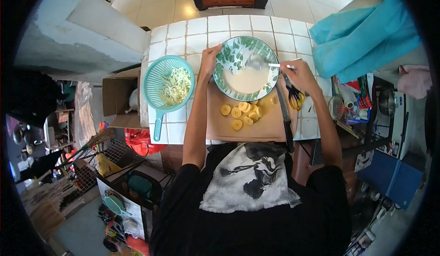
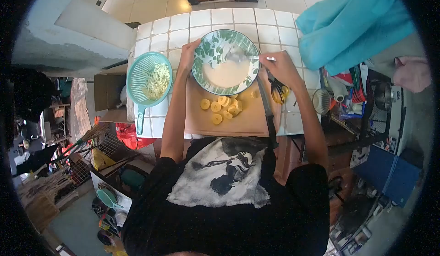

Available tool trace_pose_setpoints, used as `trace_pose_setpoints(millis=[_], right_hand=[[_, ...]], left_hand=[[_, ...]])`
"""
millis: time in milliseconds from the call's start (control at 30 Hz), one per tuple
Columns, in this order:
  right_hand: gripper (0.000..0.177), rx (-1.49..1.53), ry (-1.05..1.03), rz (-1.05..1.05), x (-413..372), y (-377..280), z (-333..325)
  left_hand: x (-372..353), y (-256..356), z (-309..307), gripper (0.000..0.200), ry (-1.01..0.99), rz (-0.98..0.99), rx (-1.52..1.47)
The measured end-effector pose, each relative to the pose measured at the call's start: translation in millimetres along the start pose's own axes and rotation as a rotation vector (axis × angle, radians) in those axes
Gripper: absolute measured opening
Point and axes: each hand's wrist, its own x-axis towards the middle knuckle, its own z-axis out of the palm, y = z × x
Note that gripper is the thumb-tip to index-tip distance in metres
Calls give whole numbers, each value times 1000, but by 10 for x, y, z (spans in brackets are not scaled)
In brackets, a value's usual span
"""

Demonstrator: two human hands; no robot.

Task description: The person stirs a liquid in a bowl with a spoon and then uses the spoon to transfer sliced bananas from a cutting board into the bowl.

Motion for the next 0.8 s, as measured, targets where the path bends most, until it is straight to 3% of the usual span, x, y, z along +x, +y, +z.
trace_pose_setpoints(millis=[100, 233, 300, 367, 467, 600, 667, 767, 800], right_hand=[[23, 74, -92, 119, -105, -71, 19], [23, 118, 32, 64, 18, -215, -82], [23, -129, 79, 7, 164, -204, -122], [24, -40, 158, -52, 205, 18, 71], [25, -21, -29, 90, 130, -182, 167], [23, -39, -128, 27, 75, -278, 193], [22, 37, 90, 43, 143, -260, 134], [22, -113, 195, -16, 220, -223, 73], [22, -129, 99, 63, 199, -214, 82]], left_hand=[[9, -7, -6, 30, -23, -14, 5], [2, 4, -5, 31, -23, -47, 6], [-9, 14, 5, 30, -30, -32, -6], [-24, 29, 11, 30, -13, -29, -5], [-8, 5, 19, 30, 22, 30, 17], [-30, 15, 3, 31, 8, -18, -13], [-19, 9, -11, 31, -20, -48, -18], [-32, 49, 14, 31, -18, -56, -20], [-11, 34, 15, 31, -21, -52, -18]])
